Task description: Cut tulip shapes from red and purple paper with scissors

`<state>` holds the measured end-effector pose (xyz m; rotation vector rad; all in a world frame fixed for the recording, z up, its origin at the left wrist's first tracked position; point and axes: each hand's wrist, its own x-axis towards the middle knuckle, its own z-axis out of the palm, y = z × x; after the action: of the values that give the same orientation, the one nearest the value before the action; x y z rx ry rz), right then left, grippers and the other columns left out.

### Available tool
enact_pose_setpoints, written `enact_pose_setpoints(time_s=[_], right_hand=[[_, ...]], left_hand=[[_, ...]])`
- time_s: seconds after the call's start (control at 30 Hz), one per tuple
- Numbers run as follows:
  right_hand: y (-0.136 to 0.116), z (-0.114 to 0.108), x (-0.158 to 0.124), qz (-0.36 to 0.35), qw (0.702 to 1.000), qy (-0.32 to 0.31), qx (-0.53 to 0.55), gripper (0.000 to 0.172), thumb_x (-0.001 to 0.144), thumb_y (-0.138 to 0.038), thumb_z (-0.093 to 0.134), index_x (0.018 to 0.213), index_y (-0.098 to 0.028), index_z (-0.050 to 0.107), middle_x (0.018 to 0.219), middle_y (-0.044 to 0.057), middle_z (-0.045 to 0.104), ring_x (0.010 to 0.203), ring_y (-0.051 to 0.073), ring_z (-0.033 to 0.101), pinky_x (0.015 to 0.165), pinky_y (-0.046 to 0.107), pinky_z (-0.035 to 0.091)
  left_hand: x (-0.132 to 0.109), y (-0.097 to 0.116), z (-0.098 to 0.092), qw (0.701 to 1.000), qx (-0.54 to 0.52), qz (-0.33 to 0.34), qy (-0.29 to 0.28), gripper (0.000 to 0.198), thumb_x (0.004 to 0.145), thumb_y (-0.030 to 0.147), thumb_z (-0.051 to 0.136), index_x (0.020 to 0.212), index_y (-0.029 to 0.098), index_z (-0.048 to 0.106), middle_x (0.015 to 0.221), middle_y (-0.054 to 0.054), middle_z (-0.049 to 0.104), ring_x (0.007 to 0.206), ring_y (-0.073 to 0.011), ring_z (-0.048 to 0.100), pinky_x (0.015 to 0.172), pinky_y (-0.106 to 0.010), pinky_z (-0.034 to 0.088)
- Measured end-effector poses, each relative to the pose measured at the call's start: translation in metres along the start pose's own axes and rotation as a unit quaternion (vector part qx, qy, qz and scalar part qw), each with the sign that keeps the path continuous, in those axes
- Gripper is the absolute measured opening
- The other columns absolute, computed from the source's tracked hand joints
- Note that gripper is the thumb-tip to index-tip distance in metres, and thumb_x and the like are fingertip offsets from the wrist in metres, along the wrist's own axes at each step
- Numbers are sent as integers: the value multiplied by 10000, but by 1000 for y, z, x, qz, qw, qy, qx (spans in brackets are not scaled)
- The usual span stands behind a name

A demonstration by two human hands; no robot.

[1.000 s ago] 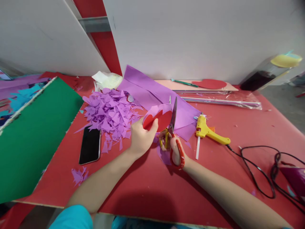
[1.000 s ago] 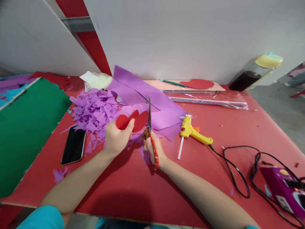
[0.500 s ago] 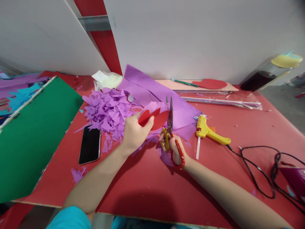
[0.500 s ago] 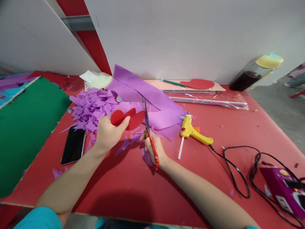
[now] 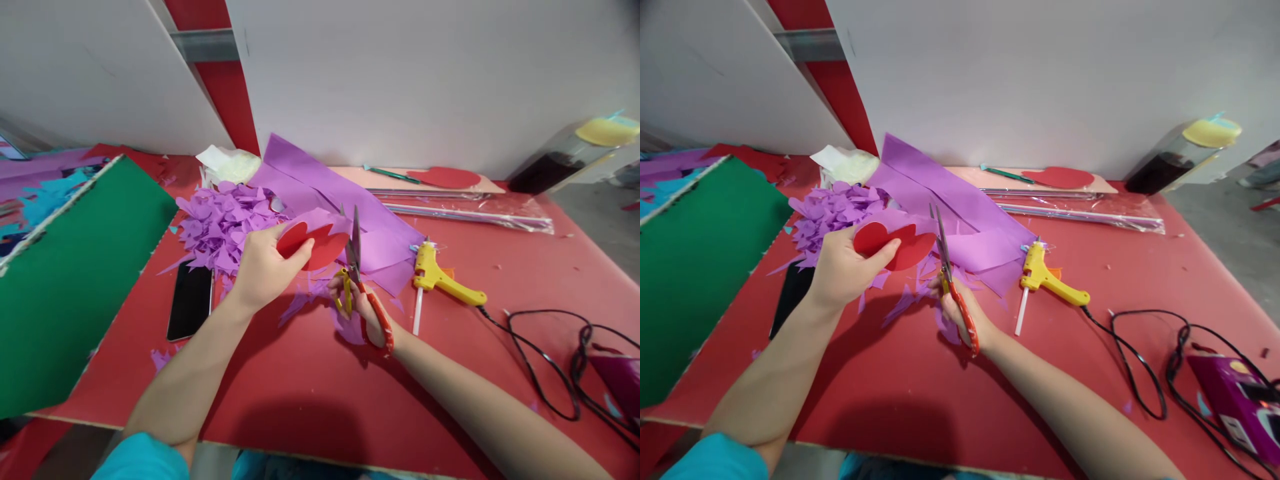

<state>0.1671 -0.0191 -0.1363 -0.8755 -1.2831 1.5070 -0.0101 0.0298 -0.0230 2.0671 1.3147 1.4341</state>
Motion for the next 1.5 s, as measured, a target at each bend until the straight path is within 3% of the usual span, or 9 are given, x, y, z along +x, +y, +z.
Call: enact_pose_setpoints(time_s=[0.07, 0.13, 0.23, 0.57, 0.7, 0.8, 0.93, 1.13, 1.5], right_hand=[[-3, -1, 0, -32, 999, -27, -17, 512, 781, -683, 461, 1015, -238, 558, 922, 56, 506, 718, 181, 477, 659, 335, 437], [-6, -3, 1, -57, 996, -51, -41, 501, 800, -664, 451, 1042, -237, 551, 994, 86, 521, 891, 244, 499, 817, 413, 426], [-10, -3, 1, -58, 994, -64, -66, 499, 818, -658, 416, 1069, -248, 551, 1028, 109, 543, 982, 296, 491, 901, 488, 389], [-2, -2, 1, -54, 996, -49, -55, 456, 835, -641, 408, 1031, -257, 556, 953, 74, 533, 864, 243, 511, 810, 437, 438], [-3, 0, 2, -44, 998, -32, -28, 409, 822, -618, 462, 982, -255, 565, 853, 48, 509, 711, 189, 473, 694, 370, 445], [-6, 1, 1, -35, 999, -37, -17, 444, 800, -632, 487, 995, -244, 579, 831, 46, 504, 662, 175, 454, 653, 357, 440], [-7, 2, 0, -33, 999, -33, -20, 446, 796, -648, 477, 972, -250, 578, 877, 59, 518, 741, 201, 480, 675, 360, 443], [0, 4, -1, -34, 999, -26, 8, 458, 824, -653, 414, 977, -244, 554, 737, 7, 442, 575, 148, 373, 551, 313, 373], [5, 3, -3, -13, 1000, -26, 10, 483, 823, -660, 385, 963, -226, 543, 718, -7, 401, 544, 119, 318, 477, 273, 292]], left_hand=[[0, 1, -1, 1000, 0, 8, -2, 179, 685, 167, 641, 533, 179, 546, 482, 38, 490, 510, -124, 541, 586, -244, 521], [0, 1, -1, 1000, 2, 13, -4, 165, 689, 159, 642, 549, 175, 557, 497, 37, 511, 495, -114, 536, 552, -226, 513], [0, 1, -2, 1000, 13, 14, -11, 132, 702, 162, 640, 584, 173, 581, 516, 37, 536, 484, -111, 536, 500, -211, 494], [-1, 3, -3, 999, 9, 9, -30, 70, 701, 163, 638, 633, 175, 627, 544, 34, 582, 489, -110, 540, 498, -210, 482], [-1, 4, -3, 999, 15, 9, -36, 72, 692, 170, 637, 622, 176, 621, 525, 38, 576, 466, -105, 520, 471, -206, 456], [-1, 5, -3, 999, 19, 5, -40, 132, 683, 172, 638, 561, 175, 589, 482, 41, 544, 449, -105, 504, 482, -215, 452], [-1, 7, -3, 999, 25, 1, -44, 231, 676, 190, 636, 473, 186, 526, 388, 52, 432, 444, -122, 507, 495, -229, 455], [-1, 10, -2, 998, -12, -30, -45, 206, 635, 156, 647, 466, 190, 534, 367, 51, 390, 510, -153, 554, 593, -266, 504], [-3, 9, 0, 997, 49, 44, -39, 179, 700, 157, 604, 528, 184, 565, 380, 52, 413, 474, -134, 550, 550, -237, 500]])
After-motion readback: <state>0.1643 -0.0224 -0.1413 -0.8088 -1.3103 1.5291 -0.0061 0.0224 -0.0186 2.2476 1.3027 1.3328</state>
